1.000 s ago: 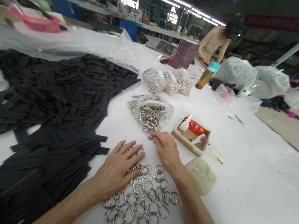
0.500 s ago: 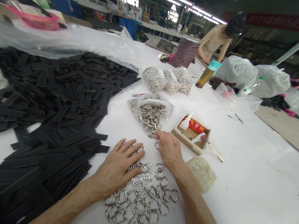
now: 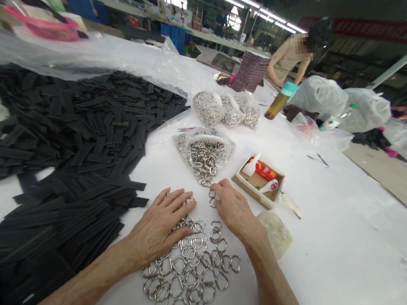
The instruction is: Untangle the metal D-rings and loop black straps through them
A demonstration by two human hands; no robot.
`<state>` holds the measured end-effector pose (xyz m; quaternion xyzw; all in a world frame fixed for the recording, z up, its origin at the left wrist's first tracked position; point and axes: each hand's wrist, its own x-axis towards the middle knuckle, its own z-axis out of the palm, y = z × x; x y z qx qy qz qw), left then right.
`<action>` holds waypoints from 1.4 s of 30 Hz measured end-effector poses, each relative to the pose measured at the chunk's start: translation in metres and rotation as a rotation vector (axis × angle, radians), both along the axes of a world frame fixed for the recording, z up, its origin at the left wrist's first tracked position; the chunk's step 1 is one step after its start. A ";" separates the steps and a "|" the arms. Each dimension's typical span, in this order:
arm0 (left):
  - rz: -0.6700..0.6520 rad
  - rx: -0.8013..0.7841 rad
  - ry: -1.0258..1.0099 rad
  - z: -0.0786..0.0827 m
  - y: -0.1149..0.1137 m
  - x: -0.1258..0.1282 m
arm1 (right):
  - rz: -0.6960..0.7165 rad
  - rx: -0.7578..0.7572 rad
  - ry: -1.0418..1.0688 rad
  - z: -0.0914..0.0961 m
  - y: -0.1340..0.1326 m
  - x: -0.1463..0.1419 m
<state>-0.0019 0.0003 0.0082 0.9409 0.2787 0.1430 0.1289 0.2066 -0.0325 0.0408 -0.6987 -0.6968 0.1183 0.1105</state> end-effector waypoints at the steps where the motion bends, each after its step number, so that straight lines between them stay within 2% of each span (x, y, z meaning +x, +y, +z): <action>1: 0.003 0.001 0.005 0.000 0.000 0.000 | 0.001 -0.012 -0.004 0.000 -0.001 -0.002; 5: 0.009 0.001 0.017 0.001 0.000 0.000 | 0.001 -0.026 0.034 0.004 -0.003 -0.012; 8: 0.015 0.002 0.016 0.002 -0.001 0.001 | 0.034 -0.095 0.105 0.009 -0.005 -0.022; 13: 0.024 -0.022 -0.007 0.002 -0.001 0.001 | 0.080 -0.255 0.364 0.011 -0.006 -0.026; 16: 0.005 -0.023 -0.010 0.002 -0.001 0.001 | 0.057 -0.275 0.513 0.008 -0.003 -0.018; 18: -0.012 -0.022 -0.010 0.001 0.000 0.000 | -0.039 -0.168 0.479 0.007 0.001 -0.014; 20: -0.025 -0.025 -0.020 0.001 0.000 0.000 | -0.127 0.029 0.336 0.004 0.006 -0.013; 21: -0.031 -0.029 -0.031 0.001 0.000 0.000 | -0.142 0.114 0.254 0.001 0.009 -0.014; 23: -0.040 -0.037 -0.059 0.003 0.000 -0.001 | -0.127 0.193 0.136 -0.005 0.014 -0.016; 27: -0.043 -0.049 -0.108 0.004 0.000 -0.001 | -0.101 0.166 0.080 -0.017 0.018 -0.021; 30: -0.038 -0.055 -0.125 0.005 0.000 -0.001 | -0.083 0.140 0.077 -0.019 0.018 -0.020; 37: -0.019 -0.063 -0.091 0.006 0.000 -0.001 | -0.054 0.031 0.104 -0.007 0.013 -0.012; 42: -0.003 -0.039 -0.054 0.003 0.000 -0.001 | -0.003 -0.028 0.052 0.005 0.003 -0.019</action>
